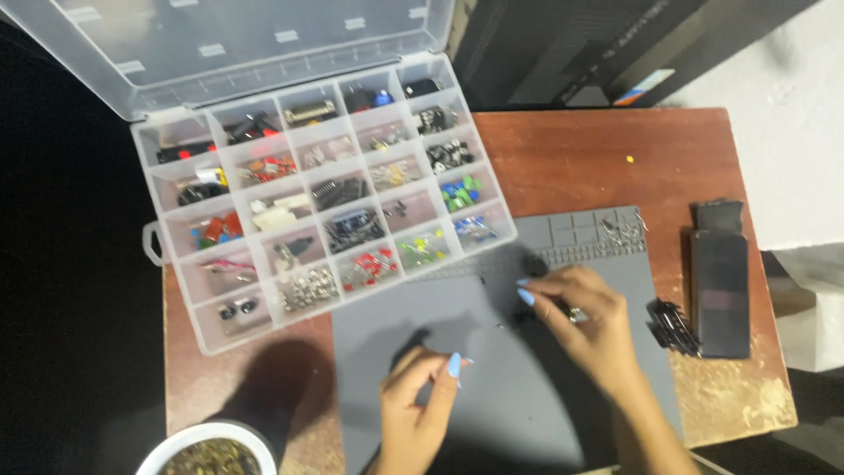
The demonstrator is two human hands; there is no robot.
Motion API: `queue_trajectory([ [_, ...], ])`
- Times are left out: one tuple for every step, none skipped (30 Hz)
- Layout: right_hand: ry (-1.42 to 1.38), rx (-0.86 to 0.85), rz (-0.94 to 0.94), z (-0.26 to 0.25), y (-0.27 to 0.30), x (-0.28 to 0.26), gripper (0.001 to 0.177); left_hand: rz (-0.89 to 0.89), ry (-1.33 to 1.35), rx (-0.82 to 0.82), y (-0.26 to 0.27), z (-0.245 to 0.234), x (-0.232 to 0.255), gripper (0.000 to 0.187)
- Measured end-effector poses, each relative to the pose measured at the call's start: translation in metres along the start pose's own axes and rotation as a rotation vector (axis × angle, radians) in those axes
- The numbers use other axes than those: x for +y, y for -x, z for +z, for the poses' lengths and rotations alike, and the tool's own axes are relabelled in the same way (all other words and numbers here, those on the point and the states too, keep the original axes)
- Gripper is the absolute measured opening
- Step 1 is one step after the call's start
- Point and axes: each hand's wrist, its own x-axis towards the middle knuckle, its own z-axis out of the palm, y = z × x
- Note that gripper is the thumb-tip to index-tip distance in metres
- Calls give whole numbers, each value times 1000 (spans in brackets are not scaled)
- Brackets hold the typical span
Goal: The person picks up individual electronic components from a plastic organizer box and places them onto a grey mat on a workbench.
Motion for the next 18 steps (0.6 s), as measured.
queue_trajectory([
  [-9, 14, 50, 1, 16, 10, 15, 7, -16, -17, 1, 0, 0, 21],
  [-11, 14, 52, 3, 27, 12, 15, 5, -18, -18, 1, 1, 1, 21],
  [-6, 32, 54, 4, 37, 13, 16, 38, -39, -25, 2, 1, 2, 17],
  [-2, 52, 54, 5, 47, 16, 17, 73, -62, -32, 1, 2, 2, 13],
  [-5, 52, 55, 6, 54, 18, 17, 73, -65, -33, 2, 5, 3, 13],
  [-10, 100, 43, 9, 62, 20, 15, 94, -97, -29, 2, 6, 3, 10],
  [-14, 148, 32, 11, 69, 22, 13, 115, -129, -26, 3, 8, 3, 7],
  [-18, 149, 32, 12, 73, 21, 13, 116, -133, -26, 4, 12, 1, 7],
  [-23, 155, 37, 12, 77, 20, 13, 131, -180, -32, 5, 15, -1, 4],
  [-26, 162, 43, 13, 80, 18, 13, 148, -226, -40, 6, 18, -4, 4],
  [-29, 164, 43, 15, 84, 20, 13, 149, -230, -41, 5, 20, -3, 4],
  [-33, 169, 40, 17, 87, 23, 13, 188, -305, -81, 4, 22, -3, 6],
  [-37, 175, 36, 19, 90, 25, 12, 226, -381, -121, 2, 24, -2, 9],
  [-44, 172, 34, 21, 91, 25, 12, 225, -388, -117, 0, 28, -7, 9],
  [-53, 176, 27, 22, 92, 25, 13, 269, -497, -139, -3, 32, -11, 9],
  [-63, 182, 17, 23, 93, 25, 13, 315, -608, -159, -6, 35, -15, 10],
  [-70, 179, 12, 23, 93, 25, 13, 314, -616, -154, -9, 38, -19, 10],
  [-75, 180, 6, 23, 92, 25, 13, 317, -658, -192, -14, 41, -22, 9],
])
